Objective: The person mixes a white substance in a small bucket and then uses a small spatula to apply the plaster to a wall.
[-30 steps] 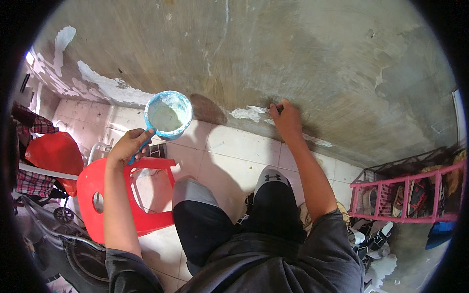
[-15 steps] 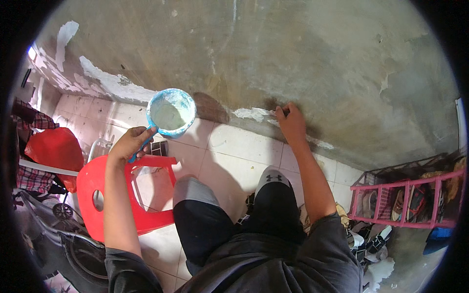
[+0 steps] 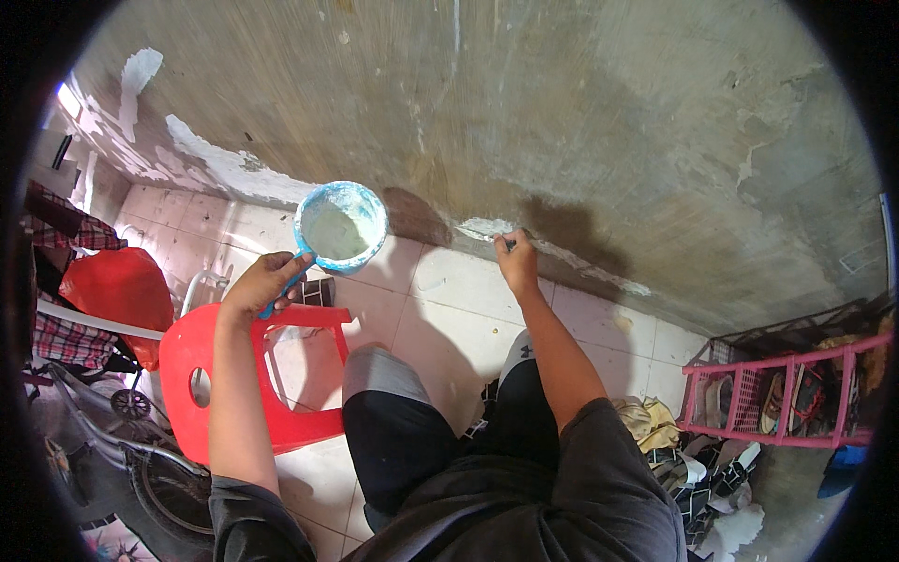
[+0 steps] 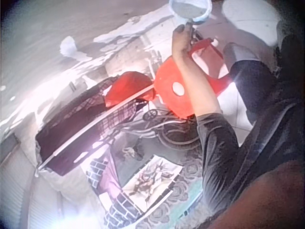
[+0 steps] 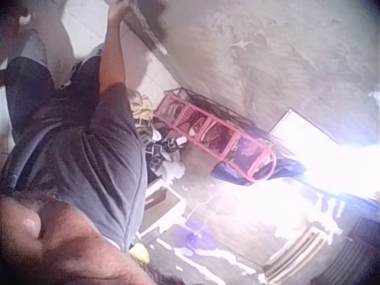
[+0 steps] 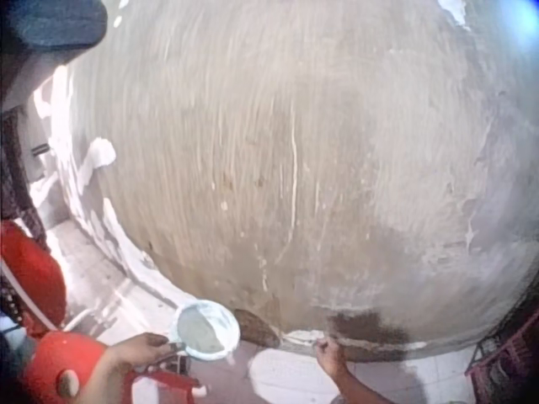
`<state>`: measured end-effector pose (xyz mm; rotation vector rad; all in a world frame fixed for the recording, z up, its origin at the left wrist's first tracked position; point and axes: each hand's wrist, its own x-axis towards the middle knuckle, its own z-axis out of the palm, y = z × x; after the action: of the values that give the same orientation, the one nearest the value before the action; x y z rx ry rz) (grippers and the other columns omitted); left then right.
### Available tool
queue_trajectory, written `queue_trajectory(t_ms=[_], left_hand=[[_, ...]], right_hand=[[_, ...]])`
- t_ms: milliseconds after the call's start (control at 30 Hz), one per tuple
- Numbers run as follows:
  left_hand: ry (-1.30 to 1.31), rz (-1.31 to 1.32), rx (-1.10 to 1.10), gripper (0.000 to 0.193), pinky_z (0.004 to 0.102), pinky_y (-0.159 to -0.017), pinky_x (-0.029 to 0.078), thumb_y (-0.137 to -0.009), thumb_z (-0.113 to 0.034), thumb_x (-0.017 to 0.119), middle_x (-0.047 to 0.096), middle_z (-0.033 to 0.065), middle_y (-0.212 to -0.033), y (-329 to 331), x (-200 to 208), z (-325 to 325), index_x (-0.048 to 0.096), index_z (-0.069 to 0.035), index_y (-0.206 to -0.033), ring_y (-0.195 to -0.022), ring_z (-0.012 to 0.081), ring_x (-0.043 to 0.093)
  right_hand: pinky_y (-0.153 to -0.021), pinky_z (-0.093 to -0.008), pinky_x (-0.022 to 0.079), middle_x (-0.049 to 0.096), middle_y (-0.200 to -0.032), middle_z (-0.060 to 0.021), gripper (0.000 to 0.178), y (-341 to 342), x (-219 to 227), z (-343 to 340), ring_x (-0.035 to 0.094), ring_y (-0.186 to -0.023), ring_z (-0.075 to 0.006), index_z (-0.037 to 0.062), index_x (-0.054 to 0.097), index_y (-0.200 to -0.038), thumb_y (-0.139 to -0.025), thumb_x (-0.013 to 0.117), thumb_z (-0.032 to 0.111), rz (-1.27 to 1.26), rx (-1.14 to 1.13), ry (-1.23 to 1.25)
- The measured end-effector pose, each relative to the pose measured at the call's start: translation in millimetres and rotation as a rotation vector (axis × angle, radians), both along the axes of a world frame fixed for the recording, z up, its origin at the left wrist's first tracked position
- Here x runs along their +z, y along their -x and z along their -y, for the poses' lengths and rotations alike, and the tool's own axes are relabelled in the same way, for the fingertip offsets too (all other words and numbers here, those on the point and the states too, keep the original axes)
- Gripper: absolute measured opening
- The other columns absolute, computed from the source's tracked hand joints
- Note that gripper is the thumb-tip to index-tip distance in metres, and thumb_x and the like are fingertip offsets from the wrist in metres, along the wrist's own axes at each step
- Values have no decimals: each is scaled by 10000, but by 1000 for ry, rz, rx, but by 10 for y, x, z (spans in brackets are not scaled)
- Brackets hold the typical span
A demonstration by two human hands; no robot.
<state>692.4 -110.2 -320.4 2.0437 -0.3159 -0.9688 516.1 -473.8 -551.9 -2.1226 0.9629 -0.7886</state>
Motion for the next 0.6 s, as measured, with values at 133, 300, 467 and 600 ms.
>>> queue_trajectory(t_ms=[133, 300, 467, 600], left_hand=[[-6, 16, -22, 449, 234, -388, 299, -926, -463, 645, 512, 2, -581, 2, -41, 46, 571, -36, -809, -404, 62, 396], [-10, 26, -10, 453, 233, -386, 300, -922, -471, 645, 505, -3, -574, -48, -85, -127, 572, -35, -820, -402, 63, 398], [-10, -15, 2, 427, 225, -374, 289, -916, -460, 662, 496, -9, -567, -19, -43, -27, 569, -52, -830, -394, 58, 391], [20, -31, 11, 416, 232, -381, 305, -923, -427, 662, 508, -2, -570, -34, -36, -60, 578, -29, -833, -400, 64, 404]], right_hand=[[-717, -377, 498, 676, -797, -160, 291, 117, 65, 236, 648, -737, -285, 44, 649, -867, -858, 722, 326, 61, -21, 77], [-685, -405, 496, 666, -785, -201, 275, 284, 527, -151, 653, -723, -334, 16, 623, -858, -872, 707, 278, -16, 19, -49], [-729, -377, 494, 676, -804, -155, 269, 188, 135, -87, 646, -755, -284, 28, 630, -865, -872, 704, 287, -30, 42, -15], [-717, -356, 490, 660, -755, -111, 259, 76, -149, -78, 626, -720, -223, 36, 614, -827, -881, 707, 273, 99, -13, -46]])
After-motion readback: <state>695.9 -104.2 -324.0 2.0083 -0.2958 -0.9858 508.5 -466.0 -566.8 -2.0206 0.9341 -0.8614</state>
